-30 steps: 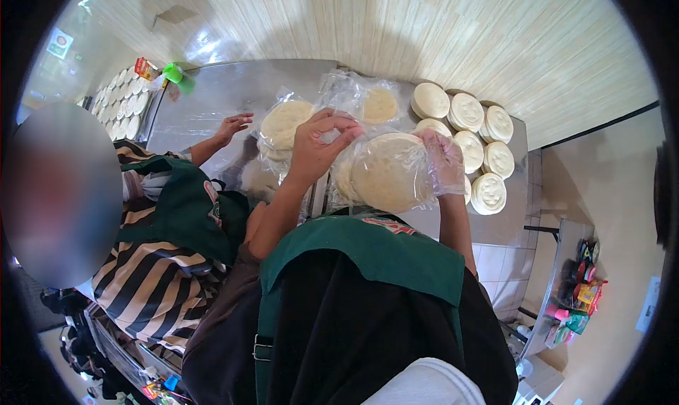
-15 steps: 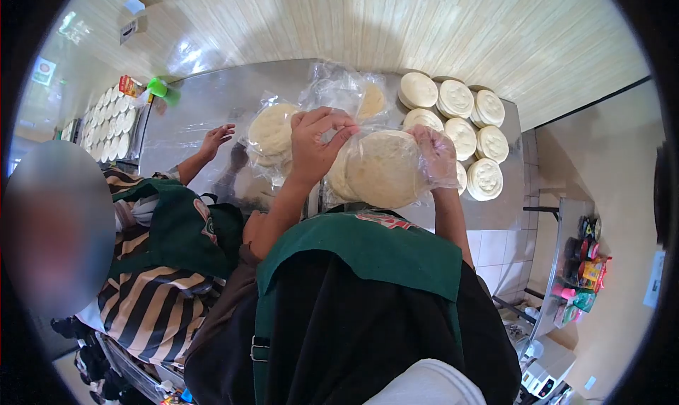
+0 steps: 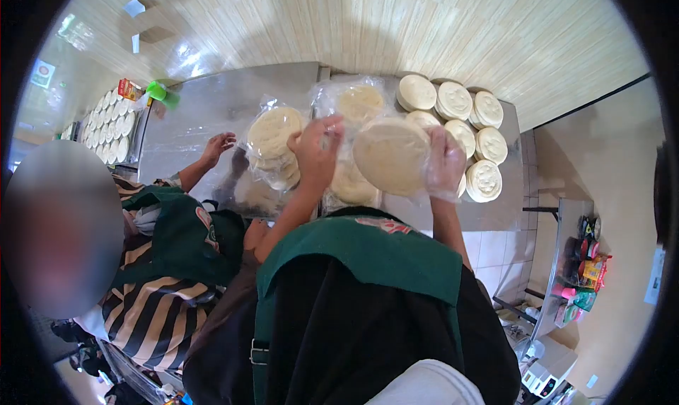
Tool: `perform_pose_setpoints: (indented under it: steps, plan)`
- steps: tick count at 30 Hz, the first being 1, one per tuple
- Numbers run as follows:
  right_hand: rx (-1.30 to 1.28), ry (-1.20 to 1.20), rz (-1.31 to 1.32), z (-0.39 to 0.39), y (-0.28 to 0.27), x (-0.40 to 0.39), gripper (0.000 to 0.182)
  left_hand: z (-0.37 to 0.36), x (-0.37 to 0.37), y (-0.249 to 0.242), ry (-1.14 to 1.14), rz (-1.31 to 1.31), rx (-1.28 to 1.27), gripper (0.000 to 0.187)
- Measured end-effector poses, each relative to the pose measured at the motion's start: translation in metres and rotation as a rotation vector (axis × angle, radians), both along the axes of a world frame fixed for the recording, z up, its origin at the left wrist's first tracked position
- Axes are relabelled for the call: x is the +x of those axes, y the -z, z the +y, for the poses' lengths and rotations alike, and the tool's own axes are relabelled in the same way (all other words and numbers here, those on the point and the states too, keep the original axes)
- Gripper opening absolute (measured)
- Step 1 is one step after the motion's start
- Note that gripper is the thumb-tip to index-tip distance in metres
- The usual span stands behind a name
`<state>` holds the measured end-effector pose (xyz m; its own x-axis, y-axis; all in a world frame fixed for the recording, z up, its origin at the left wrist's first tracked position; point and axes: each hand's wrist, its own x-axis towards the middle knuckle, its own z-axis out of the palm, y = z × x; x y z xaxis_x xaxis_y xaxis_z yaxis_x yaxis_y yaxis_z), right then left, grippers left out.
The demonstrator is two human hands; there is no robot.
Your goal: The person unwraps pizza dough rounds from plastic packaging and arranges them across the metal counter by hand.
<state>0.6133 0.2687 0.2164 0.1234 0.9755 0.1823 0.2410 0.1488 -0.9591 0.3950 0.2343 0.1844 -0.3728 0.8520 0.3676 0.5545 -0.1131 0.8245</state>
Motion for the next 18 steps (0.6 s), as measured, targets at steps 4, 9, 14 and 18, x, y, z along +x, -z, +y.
perform_pose_setpoints:
  steps: [4,9,14,18]
  plan:
    - [0.238,-0.043,-0.161,-0.013,-0.013,-0.018,0.025,-0.002,0.016,-0.007,-0.073,0.191,-0.042,0.020]
    - [0.258,0.014,-0.131,-0.008,-0.001,-0.007,0.028,-0.001,0.007,-0.011,-0.059,0.185,-0.044,0.017]
    - [0.136,0.014,0.103,0.001,0.000,0.010,0.036,0.000,-0.016,-0.006,0.184,0.087,-0.136,0.017]
    - [0.086,0.075,0.094,-0.008,-0.009,0.007,0.035,-0.012,-0.007,-0.002,0.193,-0.165,-0.187,0.019]
